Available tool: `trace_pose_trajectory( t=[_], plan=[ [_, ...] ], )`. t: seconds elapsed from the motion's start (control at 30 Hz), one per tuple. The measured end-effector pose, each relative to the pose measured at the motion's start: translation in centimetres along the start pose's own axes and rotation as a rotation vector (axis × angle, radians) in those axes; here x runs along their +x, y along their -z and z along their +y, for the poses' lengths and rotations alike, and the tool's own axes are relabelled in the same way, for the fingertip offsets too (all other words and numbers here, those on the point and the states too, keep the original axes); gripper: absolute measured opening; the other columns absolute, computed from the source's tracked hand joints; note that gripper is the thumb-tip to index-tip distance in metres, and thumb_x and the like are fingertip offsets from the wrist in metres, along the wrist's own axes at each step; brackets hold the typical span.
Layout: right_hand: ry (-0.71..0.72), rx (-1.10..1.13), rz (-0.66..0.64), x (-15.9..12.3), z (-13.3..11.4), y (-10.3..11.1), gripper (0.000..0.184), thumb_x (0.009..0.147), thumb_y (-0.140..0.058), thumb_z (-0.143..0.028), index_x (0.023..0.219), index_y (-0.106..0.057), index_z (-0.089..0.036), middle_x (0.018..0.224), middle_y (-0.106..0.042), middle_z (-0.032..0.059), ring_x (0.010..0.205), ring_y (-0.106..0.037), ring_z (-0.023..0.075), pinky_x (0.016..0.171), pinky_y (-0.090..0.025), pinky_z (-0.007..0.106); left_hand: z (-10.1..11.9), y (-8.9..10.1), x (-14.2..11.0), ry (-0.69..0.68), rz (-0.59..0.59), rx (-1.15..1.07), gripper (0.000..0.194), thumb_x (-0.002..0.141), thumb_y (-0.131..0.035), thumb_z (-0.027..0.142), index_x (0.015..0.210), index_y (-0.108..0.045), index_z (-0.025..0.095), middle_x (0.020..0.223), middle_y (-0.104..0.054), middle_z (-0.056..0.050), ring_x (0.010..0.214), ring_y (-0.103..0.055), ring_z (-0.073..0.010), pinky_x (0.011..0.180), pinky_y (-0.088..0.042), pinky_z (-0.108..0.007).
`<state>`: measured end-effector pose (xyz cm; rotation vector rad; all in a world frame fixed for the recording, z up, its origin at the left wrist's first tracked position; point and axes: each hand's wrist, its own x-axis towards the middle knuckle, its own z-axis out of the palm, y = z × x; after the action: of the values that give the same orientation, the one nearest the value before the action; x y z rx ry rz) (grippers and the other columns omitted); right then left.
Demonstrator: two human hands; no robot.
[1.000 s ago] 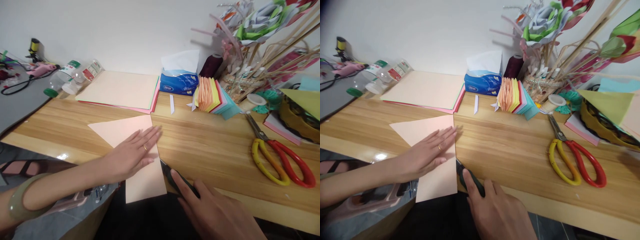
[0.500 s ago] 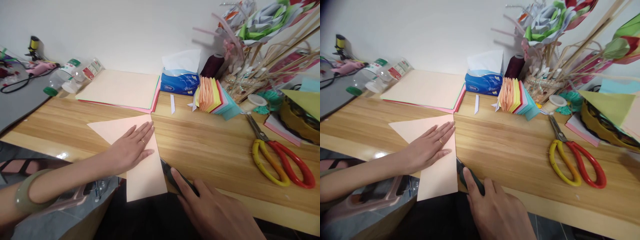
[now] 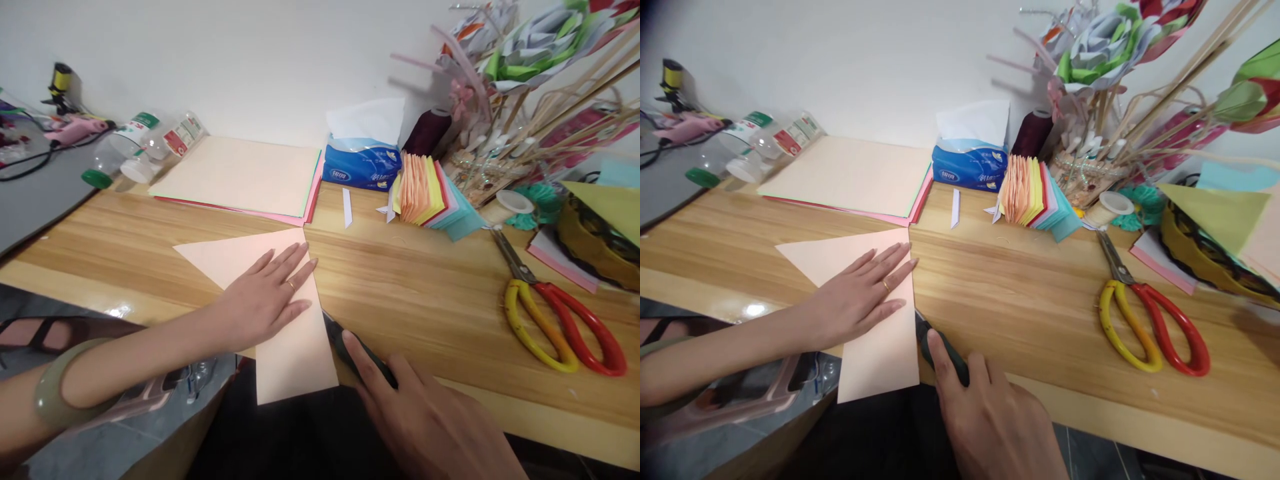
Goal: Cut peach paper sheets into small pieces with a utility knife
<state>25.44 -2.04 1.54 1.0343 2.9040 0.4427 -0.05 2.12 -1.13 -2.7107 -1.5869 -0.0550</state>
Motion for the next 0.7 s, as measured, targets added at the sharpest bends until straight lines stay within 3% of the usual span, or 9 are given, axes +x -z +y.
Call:
trace_pose_trajectory(
  t=[0.47,0.7],
  plan=[
    [-0.037,-0.033,-0.095,2.0,-0.1,0.9,0.065,0.069,-0.056,-0.015,0.133,-0.044,-0.019,0.07,-0.057,0.0008,0.053,-0.056,0.0154,0.04,-0.032,0.023,0.3,0.1,0.1,0.001,0.007,0.058,0.064,0.096,-0.012,0.049,0.143,-0.018,0.006,0.15,-0.019,-0.015,0.14,-0.009,-0.0227,0.111,-0.015,-0.042],
    [-0.054,-0.028,-0.077,2.3,0.0,0.2,0.07,0.068,-0.052,-0.012,0.136,-0.038,-0.02,0.065,-0.054,-0.0012,0.05,-0.052,0.0131,0.038,-0.023,0.021,0.3,0.0,0.1,0.003,0.002,0.056,0.064,0.096,-0.012,0.049,0.143,-0.017,0.005,0.15,-0.018,-0.015,0.14,-0.009,-0.0236,0.112,-0.014,-0.041]
  ],
)
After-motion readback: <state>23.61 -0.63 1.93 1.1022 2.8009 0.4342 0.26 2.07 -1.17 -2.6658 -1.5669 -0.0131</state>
